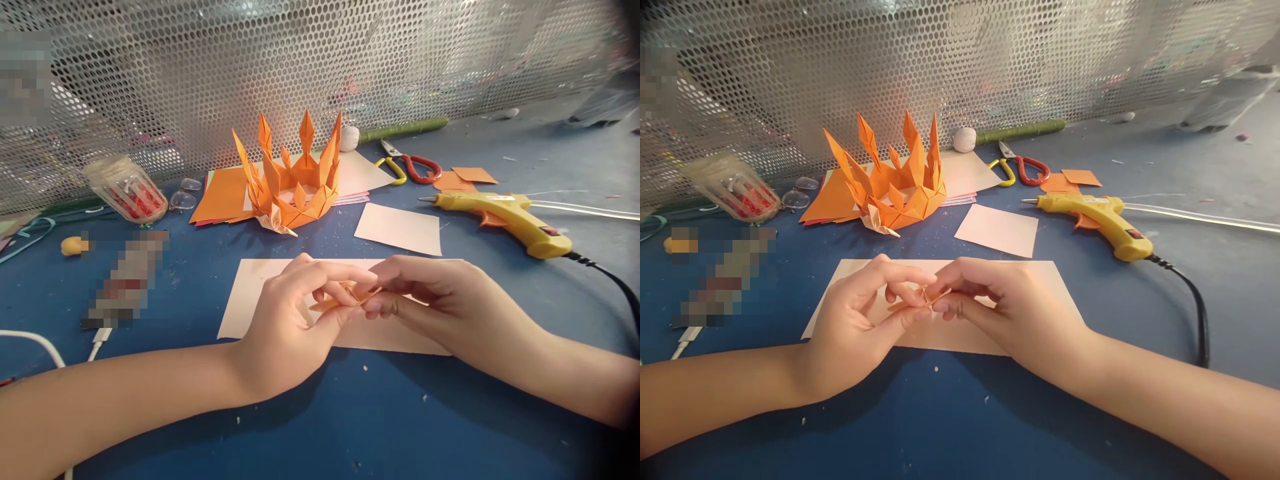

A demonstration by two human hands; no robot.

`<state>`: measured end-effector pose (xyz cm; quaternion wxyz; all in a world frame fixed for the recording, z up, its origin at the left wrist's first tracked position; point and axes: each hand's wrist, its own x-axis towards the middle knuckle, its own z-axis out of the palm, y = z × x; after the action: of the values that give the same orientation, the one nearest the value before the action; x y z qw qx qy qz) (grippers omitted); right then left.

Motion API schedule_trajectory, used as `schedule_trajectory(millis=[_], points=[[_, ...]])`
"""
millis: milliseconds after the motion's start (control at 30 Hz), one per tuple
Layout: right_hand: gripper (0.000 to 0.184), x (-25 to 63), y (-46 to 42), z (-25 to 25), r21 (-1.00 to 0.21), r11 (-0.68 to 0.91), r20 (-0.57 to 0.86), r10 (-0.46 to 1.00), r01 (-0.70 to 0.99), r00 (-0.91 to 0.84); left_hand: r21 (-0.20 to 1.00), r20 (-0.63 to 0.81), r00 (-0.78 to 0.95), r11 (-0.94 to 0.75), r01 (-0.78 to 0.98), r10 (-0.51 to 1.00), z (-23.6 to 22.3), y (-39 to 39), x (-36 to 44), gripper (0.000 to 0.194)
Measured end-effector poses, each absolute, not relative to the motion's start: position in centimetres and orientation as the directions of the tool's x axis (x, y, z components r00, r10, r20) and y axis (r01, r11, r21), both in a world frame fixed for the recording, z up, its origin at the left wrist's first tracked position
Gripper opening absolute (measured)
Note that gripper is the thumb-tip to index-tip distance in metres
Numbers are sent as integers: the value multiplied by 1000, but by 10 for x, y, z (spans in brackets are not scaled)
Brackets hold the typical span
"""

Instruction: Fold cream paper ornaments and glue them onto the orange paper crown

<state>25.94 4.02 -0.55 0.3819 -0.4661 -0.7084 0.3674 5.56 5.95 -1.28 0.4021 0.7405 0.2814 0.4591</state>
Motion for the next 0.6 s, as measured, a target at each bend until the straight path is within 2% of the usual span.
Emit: schedule_trajectory(millis=[100,267,333,600], points=[[16,260,37,-8,-846,356,268,927,396,-261,838,463,448,-542,58,765,-14,59,54,34],[16,259,34,-7,-849,369,303,927,378,-223,825,478,444,-561,68,758,-14,61,54,24],[9,259,35,-5,-853,387,335,920,351,-202,842,457,448,-536,61,768,-13,61,54,23],[11,262,35,-3,-739,551,511,833,389,-209,910,368,504,-413,-24,782,-12,63,55,25]])
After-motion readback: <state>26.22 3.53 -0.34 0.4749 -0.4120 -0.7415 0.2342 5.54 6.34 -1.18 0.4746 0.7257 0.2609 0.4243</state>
